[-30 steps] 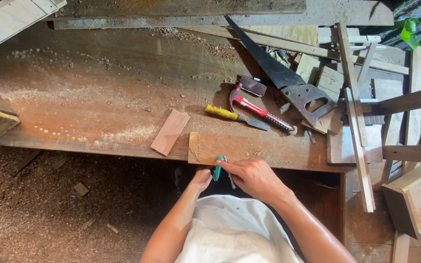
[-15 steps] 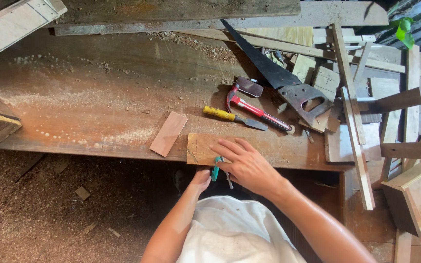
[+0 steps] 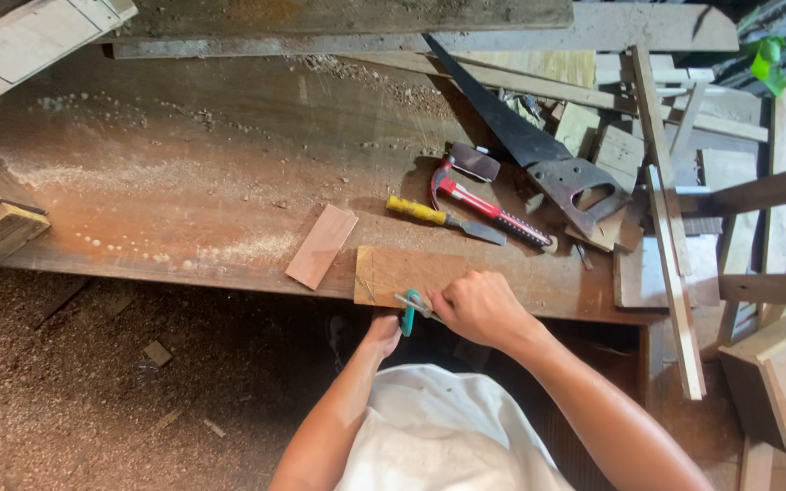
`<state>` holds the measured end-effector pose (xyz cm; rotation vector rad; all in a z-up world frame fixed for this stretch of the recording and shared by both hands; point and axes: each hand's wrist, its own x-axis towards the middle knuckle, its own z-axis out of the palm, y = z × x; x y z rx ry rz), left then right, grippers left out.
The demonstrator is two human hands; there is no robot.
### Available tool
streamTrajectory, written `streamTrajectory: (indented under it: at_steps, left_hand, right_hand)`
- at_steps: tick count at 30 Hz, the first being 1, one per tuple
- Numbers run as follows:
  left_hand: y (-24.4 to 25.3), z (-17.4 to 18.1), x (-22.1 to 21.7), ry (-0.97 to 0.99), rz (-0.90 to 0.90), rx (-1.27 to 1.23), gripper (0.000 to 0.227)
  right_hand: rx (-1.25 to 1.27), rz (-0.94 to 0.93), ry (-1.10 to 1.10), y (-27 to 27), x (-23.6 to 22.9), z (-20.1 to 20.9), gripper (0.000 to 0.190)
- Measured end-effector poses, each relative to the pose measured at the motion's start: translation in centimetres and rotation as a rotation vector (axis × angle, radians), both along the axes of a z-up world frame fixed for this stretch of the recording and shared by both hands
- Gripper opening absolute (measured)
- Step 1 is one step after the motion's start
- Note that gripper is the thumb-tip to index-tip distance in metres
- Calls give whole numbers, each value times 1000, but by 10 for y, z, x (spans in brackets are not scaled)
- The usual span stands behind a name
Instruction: The person uses a hand saw to cut a small wooden block, then uses a hammer and chisel to shape it. They also use a clamp to secure the wood while working.
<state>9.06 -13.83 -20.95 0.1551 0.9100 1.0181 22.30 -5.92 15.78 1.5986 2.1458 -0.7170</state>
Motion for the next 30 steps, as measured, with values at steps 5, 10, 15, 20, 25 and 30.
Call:
streamTrajectory:
  at_steps: [5, 10, 15, 20, 25, 30]
  left_hand:
    - [4, 2, -5, -56, -29, -4, 35]
    - [5, 3, -7, -13, -102, 1, 37]
    - [5, 0, -7, -33, -75, 13, 35]
    - [5, -3, -8, -100, -75, 14, 37]
    - [6, 1, -10, -98, -102, 44, 35]
    - [7, 2, -9, -76, -92, -20, 33]
  right_hand:
    - [416, 233, 580, -4, 4, 9, 54]
    - [448, 496, 384, -1, -9, 13, 35]
    - [57, 294, -92, -6, -14, 32, 46]
    - [-201, 124, 490, -13, -9, 42, 35]
    - [211, 373, 637, -6, -5, 20, 52]
    - [346, 435, 366, -4, 0, 3, 29]
